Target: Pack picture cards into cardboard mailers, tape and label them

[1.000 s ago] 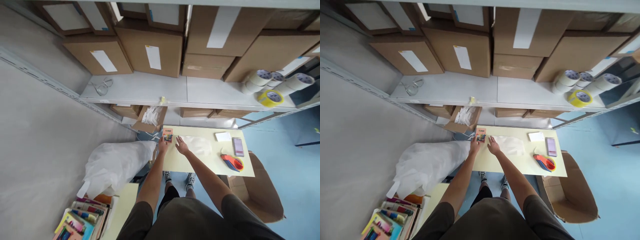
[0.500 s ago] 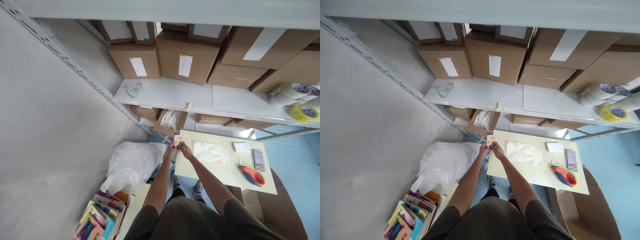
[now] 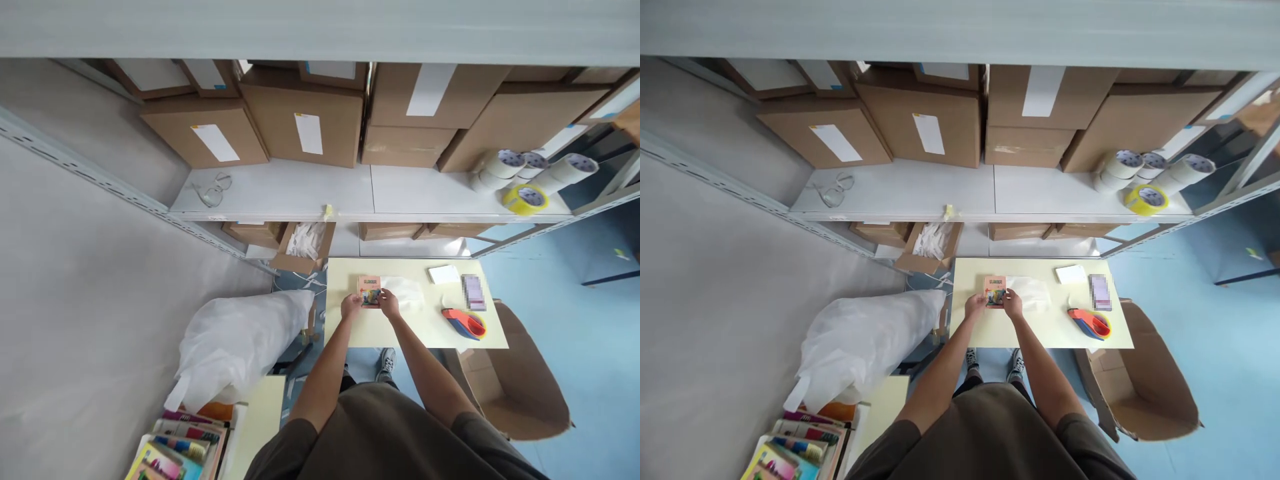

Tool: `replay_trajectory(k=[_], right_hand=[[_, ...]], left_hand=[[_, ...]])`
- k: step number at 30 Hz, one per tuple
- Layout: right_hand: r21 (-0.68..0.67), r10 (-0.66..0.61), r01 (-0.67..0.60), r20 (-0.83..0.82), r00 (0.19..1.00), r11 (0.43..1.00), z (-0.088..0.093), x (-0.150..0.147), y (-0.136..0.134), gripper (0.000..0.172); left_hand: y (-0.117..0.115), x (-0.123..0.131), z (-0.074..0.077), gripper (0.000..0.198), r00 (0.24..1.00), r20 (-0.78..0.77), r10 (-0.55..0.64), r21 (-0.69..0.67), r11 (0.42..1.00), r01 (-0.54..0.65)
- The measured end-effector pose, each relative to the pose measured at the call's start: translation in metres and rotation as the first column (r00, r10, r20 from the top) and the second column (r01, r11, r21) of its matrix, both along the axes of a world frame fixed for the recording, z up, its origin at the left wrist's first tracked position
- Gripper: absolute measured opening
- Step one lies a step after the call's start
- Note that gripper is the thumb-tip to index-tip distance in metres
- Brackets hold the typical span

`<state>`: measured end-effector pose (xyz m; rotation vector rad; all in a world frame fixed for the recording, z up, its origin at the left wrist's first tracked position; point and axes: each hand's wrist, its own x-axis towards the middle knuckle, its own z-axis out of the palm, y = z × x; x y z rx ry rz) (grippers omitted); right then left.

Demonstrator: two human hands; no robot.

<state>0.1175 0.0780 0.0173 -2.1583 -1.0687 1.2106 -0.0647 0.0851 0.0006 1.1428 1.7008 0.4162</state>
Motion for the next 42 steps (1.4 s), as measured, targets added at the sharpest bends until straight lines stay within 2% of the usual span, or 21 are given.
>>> replay_trajectory(k=[3,6,8,11,13,14,18,23,27,30,32,34,37,39,42], right_hand=[[-0.032,0.084,-0.082,0.082,0.993,0.996,-0.006,0.016,-0.001,0.069],[0.014,0.265,-0.270,0.157,0.952,0.963,-0.008,0.024,-0.006,0.061],[0.021,0.445,-0.456,0.175,0.878,0.890,-0.007,0.023,-0.010,0.060],[-0.123,0.667,-0.655,0.136,0.733,0.745,-0.009,0.016,-0.015,0.074],[-0.247,0.736,-0.700,0.104,0.668,0.670,-0.012,0.012,-0.017,0.083],[-0.282,0.751,-0.706,0.099,0.652,0.650,-0.014,0.010,-0.019,0.086],[-0.280,0.756,-0.712,0.092,0.648,0.644,-0.021,0.013,-0.021,0.087],[-0.202,0.709,-0.686,0.066,0.703,0.699,-0.023,0.017,-0.018,0.088],[-0.103,0.507,-0.513,-0.081,0.858,0.852,-0.019,0.018,-0.010,0.094],[-0.044,0.360,-0.376,-0.203,0.910,0.925,-0.012,0.026,-0.003,0.074],[0.025,0.237,-0.238,-0.238,0.942,0.971,-0.006,0.036,0.000,0.060],[0.078,0.052,-0.032,-0.269,0.962,0.996,-0.002,0.050,0.001,0.058],[0.082,-0.167,0.195,-0.261,0.951,0.977,0.000,0.076,-0.006,0.062],[0.074,-0.239,0.264,-0.246,0.939,0.962,-0.002,0.096,-0.017,0.062],[0.076,-0.204,0.225,-0.217,0.955,0.971,-0.008,0.121,-0.036,0.058]], left_hand=[[-0.008,0.004,-0.009,0.048,0.975,-0.220,-0.036,-0.031,0.999,0.030],[-0.012,0.007,-0.014,0.047,0.953,-0.300,-0.039,-0.027,0.999,0.033],[-0.012,0.012,-0.016,0.047,0.948,-0.317,-0.021,-0.038,0.999,0.009],[-0.008,0.022,-0.020,0.042,0.948,-0.315,0.031,-0.049,0.998,-0.049],[-0.004,0.028,-0.023,0.036,0.953,-0.295,0.070,-0.045,0.995,-0.087],[-0.002,0.030,-0.024,0.034,0.955,-0.285,0.086,-0.048,0.994,-0.103],[0.003,0.033,-0.026,0.028,0.960,-0.263,0.100,-0.093,0.987,-0.128],[0.002,0.032,-0.012,0.021,0.968,-0.230,0.103,-0.113,0.985,-0.132],[-0.002,0.044,0.007,0.015,0.971,-0.200,0.130,-0.004,0.991,-0.133],[-0.005,0.063,0.020,0.010,0.985,-0.134,0.110,0.106,0.990,-0.097],[-0.008,0.078,0.025,0.010,0.991,-0.123,0.043,0.155,0.988,-0.024],[-0.011,0.095,0.028,0.010,0.987,-0.157,-0.039,0.186,0.980,0.068],[-0.014,0.123,0.026,0.014,0.952,-0.246,-0.181,0.199,0.952,0.233],[-0.017,0.143,0.021,0.023,0.901,-0.300,-0.313,0.181,0.909,0.376],[-0.025,0.167,0.011,0.039,0.767,-0.385,-0.513,0.122,0.796,0.593]])
